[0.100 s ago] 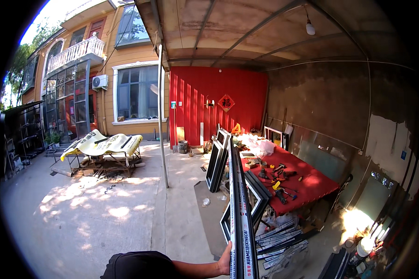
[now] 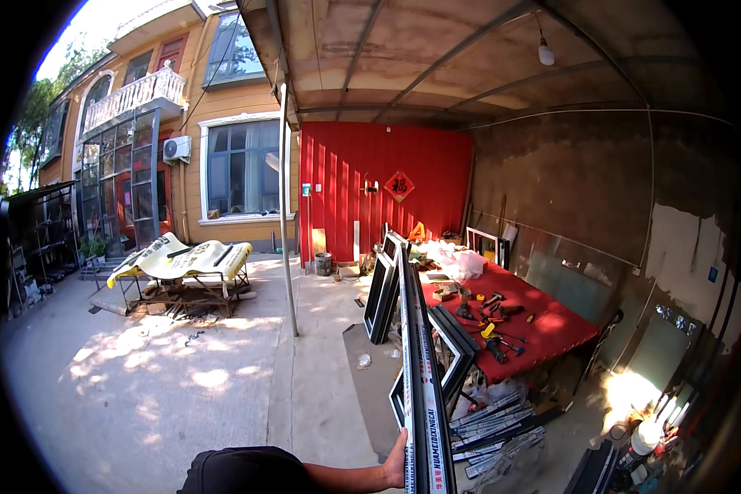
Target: The person carries window frame components, then picks up a spool of rubber gasket material and uncoils a length of it by hand.
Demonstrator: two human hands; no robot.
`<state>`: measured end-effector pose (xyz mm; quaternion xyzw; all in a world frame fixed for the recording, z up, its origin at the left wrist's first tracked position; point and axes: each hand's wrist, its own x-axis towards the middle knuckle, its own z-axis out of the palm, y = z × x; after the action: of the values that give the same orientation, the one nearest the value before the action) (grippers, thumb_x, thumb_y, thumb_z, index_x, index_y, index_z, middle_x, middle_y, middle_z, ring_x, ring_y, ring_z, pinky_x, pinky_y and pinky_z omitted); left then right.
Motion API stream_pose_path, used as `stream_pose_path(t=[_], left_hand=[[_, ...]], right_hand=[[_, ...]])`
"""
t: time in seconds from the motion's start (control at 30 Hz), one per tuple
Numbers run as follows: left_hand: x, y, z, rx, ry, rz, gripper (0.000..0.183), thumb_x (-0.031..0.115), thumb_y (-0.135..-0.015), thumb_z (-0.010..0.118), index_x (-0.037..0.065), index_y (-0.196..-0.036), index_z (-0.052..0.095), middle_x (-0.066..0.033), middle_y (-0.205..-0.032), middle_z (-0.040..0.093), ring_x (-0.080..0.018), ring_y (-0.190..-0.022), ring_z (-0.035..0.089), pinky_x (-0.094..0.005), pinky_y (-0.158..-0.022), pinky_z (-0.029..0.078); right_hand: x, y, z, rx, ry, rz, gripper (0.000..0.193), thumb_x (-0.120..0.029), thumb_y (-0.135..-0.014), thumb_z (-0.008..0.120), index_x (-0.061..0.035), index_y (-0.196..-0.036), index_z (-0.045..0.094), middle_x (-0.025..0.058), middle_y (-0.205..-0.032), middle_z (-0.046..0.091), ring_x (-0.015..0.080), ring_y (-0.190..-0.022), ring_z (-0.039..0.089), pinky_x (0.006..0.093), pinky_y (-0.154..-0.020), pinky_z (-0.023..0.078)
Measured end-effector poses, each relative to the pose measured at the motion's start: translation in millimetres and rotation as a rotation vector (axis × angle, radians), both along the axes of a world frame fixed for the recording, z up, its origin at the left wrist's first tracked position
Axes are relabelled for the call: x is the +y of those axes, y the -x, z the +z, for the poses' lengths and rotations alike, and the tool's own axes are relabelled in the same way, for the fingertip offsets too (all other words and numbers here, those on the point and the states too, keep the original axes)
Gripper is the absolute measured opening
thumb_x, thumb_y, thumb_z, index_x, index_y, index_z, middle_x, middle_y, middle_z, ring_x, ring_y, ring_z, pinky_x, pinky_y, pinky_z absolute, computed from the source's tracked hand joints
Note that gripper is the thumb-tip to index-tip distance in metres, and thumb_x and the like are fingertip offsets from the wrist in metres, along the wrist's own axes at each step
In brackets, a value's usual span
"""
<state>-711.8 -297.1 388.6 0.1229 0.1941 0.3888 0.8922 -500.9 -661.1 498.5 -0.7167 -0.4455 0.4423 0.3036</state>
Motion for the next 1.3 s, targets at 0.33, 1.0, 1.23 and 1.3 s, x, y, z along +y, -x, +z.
stream_pose_path(t=[0.33,1.0,1.23,1.3], left_hand=[[-47.0,8.4,11.8,-0.047,-0.013,-0.008,0.108,0.099,-0.085,0.036,0.012,-0.143,0.064,-0.0156,-0.136,0.068,-0.0389,-0.126,0.062,-0.065,-0.116,0.042],[-55.6,-56.2,31.6,0.159,-0.23,-0.26,0.097,0.088,-0.097,0.033,0.016,-0.159,0.045,-0.0061,-0.15,0.058,-0.0304,-0.135,0.055,-0.0492,-0.118,0.043],[-51.3,-91.0,32.1,0.103,-0.184,-0.485,0.091,0.086,-0.099,0.032,0.017,-0.155,0.051,-0.0059,-0.143,0.064,-0.0299,-0.129,0.061,-0.0493,-0.113,0.049],[-48.2,-102.5,31.3,0.123,-0.163,-0.536,0.091,0.086,-0.099,0.032,0.017,-0.155,0.051,-0.0062,-0.142,0.065,-0.0299,-0.128,0.062,-0.0494,-0.112,0.049]], right_hand=[[-24.5,-6.8,-15.4,-0.119,-0.041,-0.005,0.053,-0.042,-0.099,0.07,-0.0024,-0.133,0.061,0.0231,-0.111,0.071,0.0374,-0.105,0.068,0.0492,-0.093,0.052],[-72.5,37.4,-26.8,0.054,0.149,-0.387,0.089,-0.061,-0.084,0.082,-0.0003,-0.145,0.057,0.0257,-0.133,0.067,0.0383,-0.125,0.066,0.0438,-0.108,0.05],[-76.0,80.0,-23.5,0.036,0.186,-0.594,0.092,-0.063,-0.084,0.083,0.0006,-0.145,0.056,0.0279,-0.134,0.067,0.0394,-0.126,0.066,0.0443,-0.107,0.051],[-74.4,91.5,-18.9,0.045,0.195,-0.646,0.093,-0.064,-0.083,0.082,0.0008,-0.145,0.056,0.0283,-0.133,0.067,0.0398,-0.126,0.066,0.0446,-0.107,0.052]])
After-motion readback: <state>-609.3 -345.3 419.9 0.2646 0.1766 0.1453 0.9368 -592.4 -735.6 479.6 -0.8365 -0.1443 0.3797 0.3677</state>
